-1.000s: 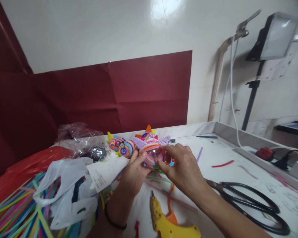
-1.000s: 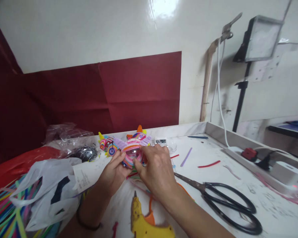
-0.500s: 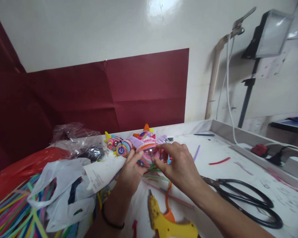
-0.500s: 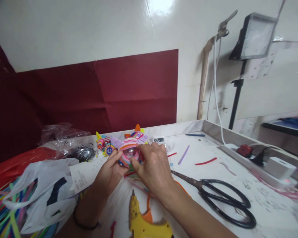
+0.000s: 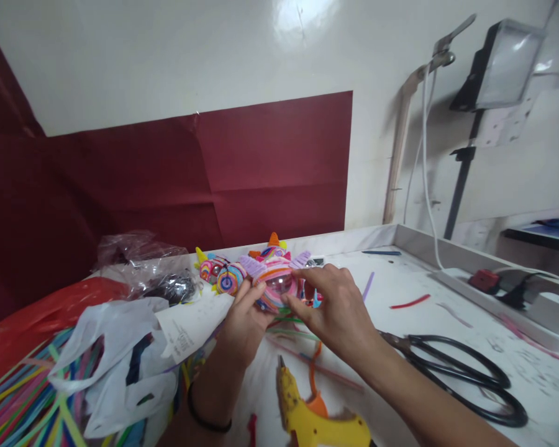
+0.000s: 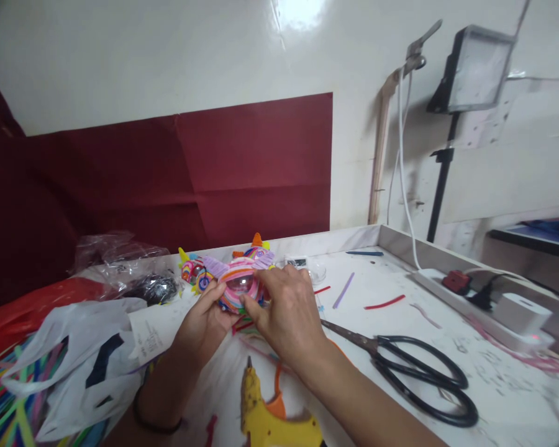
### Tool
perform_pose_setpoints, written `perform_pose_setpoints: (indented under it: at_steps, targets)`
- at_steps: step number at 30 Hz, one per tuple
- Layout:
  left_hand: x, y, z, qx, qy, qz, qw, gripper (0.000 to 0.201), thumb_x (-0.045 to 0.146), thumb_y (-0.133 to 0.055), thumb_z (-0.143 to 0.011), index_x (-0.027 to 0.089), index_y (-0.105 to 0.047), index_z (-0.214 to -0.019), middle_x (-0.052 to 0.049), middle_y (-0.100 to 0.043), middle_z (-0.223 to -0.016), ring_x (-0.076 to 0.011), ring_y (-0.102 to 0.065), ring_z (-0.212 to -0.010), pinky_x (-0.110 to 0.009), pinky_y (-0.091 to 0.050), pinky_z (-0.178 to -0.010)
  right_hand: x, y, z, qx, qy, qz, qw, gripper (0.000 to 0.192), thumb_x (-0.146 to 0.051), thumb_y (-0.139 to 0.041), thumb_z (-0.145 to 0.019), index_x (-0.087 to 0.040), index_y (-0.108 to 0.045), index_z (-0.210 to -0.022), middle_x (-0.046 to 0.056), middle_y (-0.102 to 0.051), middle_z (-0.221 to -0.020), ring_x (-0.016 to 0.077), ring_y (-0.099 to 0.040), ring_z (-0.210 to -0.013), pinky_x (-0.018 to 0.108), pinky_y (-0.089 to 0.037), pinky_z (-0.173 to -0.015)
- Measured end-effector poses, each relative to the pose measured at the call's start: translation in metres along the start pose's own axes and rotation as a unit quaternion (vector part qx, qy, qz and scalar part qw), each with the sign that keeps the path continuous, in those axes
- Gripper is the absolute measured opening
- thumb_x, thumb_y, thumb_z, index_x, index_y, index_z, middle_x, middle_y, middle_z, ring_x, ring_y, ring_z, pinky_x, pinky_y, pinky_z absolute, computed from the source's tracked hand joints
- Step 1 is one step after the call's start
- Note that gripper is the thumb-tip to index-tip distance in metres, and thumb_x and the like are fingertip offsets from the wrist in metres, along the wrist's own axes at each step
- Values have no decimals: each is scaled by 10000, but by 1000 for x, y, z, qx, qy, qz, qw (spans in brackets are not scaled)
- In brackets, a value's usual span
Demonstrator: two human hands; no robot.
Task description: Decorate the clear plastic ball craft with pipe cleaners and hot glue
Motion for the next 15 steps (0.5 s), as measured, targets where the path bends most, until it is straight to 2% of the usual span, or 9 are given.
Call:
perform_pose_setpoints:
  at_steps: [3, 8, 15]
  targets:
    - [1, -1, 0, -3, -3, -1, 1000, 219, 178, -750, -790, 204, -678, -995, -35, -747, -1048, -180, -708, -948, -282, -599, -787, -5, 2, 0, -8, 33, 32, 999, 156, -316, -688, -875, -177, -734, -928, 54, -708, -764, 244, -562, -755, 370, -330, -729]
    - [2, 0, 0, -7, -5, -15, 1000, 399, 199, -748, -779, 233, -663, -1167, -42, -742, -1085, -211, -706, -994, -305, -597, -795, -15, 4, -1, -25, 93, 111, 989, 201, -327, -610, -925, -169, -733, -928, 69, -669, -763, 261, -493, -770, 394, -281, -711]
    - [3, -2, 0, -28, -11, -41, 999, 393, 207, -721, -805, 250, -656, -1191, -48, -720, -1157, -237, -664, -1094, -299, -584, -797, -22, 8, -1, -10, 148, 146, 978, 170, -283, -612, -907, -159, -721, -865, 61, -638, -757, 255, -449, -775, 405, -264, -704]
Point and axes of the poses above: each hand's wrist, its own z-axis away from the middle knuckle, its own y-axis out of the back of the hand, x = y × z, the point moved 6 cm from there along -z, towards the middle knuckle
